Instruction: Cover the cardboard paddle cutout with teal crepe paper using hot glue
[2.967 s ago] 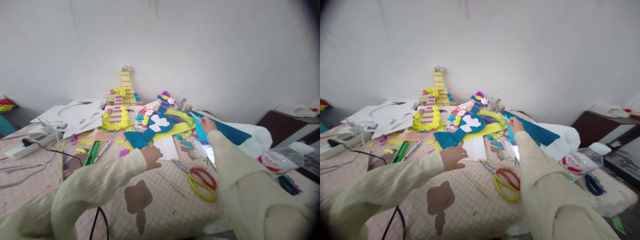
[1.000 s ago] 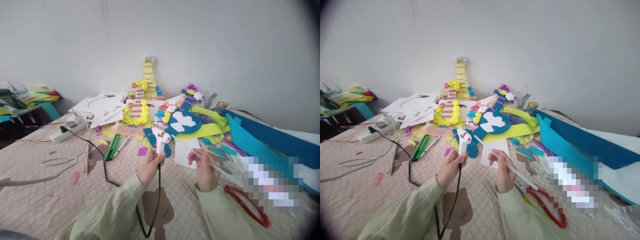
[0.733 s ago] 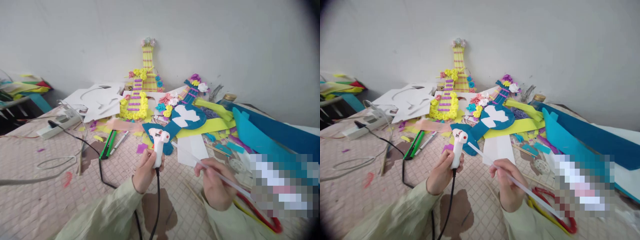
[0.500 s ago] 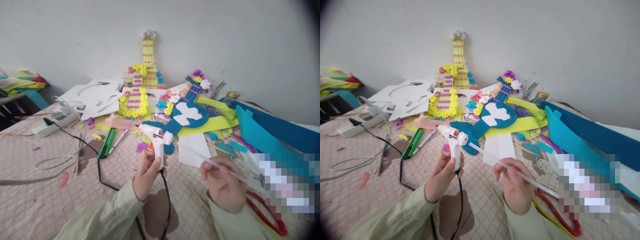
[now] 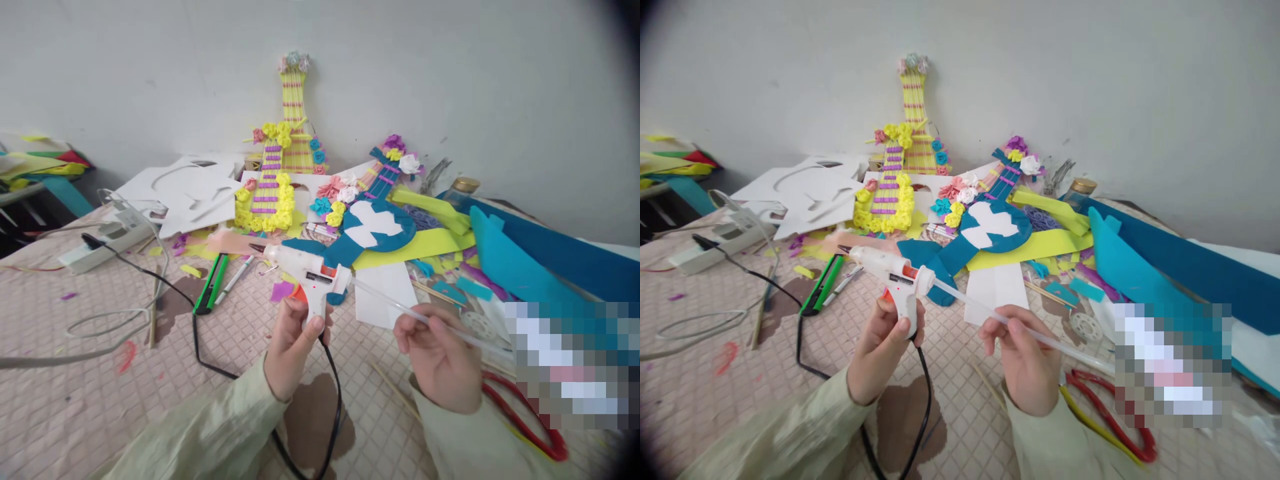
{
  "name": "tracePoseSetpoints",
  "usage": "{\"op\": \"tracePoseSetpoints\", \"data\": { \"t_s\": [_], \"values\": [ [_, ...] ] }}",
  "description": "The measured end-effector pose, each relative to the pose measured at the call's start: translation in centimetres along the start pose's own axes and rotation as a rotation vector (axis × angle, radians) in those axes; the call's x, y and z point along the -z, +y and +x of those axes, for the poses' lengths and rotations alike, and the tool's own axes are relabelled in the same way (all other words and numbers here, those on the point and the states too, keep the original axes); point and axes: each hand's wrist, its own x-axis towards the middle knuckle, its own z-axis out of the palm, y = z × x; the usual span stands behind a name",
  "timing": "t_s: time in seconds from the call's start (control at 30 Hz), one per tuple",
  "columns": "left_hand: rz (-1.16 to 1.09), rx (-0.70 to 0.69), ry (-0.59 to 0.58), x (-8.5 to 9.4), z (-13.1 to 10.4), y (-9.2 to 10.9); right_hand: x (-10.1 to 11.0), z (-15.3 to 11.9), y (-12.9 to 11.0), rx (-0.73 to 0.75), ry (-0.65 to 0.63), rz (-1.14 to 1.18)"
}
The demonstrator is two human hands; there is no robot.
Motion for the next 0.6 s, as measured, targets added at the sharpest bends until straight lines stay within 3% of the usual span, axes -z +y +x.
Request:
{"op": "tracePoseSetpoints", "data": {
  "t_s": [0.33,0.6],
  "values": [
    [0.006,0.067,0.028,-0.08,0.09,0.12,-0.39,-0.63,-0.14,0.119,0.019,-0.146],
    [0.189,-0.041,-0.024,0.14,-0.12,0.02,-0.25,-0.36,-0.23,0.096,0.081,-0.126]
  ]
}}
